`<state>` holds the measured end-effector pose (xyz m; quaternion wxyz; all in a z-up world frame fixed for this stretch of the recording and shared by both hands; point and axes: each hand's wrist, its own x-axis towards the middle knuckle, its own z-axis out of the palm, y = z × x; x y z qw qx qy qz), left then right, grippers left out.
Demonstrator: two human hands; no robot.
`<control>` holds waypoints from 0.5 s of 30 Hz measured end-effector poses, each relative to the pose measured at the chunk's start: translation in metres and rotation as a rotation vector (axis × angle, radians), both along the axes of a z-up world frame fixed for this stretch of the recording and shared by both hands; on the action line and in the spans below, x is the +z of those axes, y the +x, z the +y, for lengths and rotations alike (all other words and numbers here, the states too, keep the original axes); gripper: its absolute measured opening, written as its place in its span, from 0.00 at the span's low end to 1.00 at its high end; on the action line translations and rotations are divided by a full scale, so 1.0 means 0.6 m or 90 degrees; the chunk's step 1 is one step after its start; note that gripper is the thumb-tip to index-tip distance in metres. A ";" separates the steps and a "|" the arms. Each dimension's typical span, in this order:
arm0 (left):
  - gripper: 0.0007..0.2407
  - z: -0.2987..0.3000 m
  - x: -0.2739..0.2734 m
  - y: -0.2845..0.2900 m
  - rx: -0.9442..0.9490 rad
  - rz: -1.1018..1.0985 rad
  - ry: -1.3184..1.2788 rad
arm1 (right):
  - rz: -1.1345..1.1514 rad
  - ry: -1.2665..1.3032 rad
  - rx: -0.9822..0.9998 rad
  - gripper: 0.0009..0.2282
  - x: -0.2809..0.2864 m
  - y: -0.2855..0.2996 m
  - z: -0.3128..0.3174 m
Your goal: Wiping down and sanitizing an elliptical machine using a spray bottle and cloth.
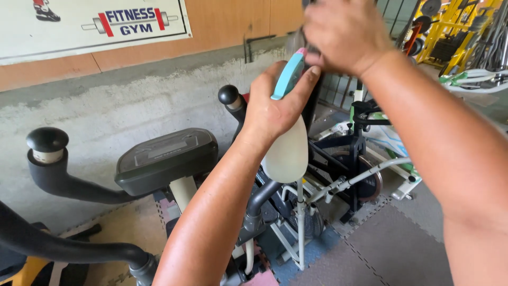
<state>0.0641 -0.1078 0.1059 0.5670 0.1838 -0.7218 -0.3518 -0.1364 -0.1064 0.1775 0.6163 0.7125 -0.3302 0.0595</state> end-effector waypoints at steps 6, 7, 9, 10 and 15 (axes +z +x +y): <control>0.15 0.009 -0.025 0.004 0.004 -0.005 -0.040 | -0.130 -0.036 -0.051 0.08 -0.106 0.016 -0.016; 0.15 0.014 -0.027 0.007 -0.005 -0.019 0.023 | -0.199 0.057 -0.042 0.11 -0.152 0.020 -0.025; 0.15 0.017 -0.043 0.009 -0.016 -0.038 0.088 | -0.273 0.153 -0.036 0.16 -0.238 0.022 -0.032; 0.15 0.014 -0.056 0.010 0.003 -0.023 0.043 | -0.289 0.233 -0.017 0.18 -0.277 0.019 -0.032; 0.14 0.012 -0.077 0.029 0.041 -0.064 0.006 | -0.226 0.374 0.218 0.15 -0.323 0.007 -0.042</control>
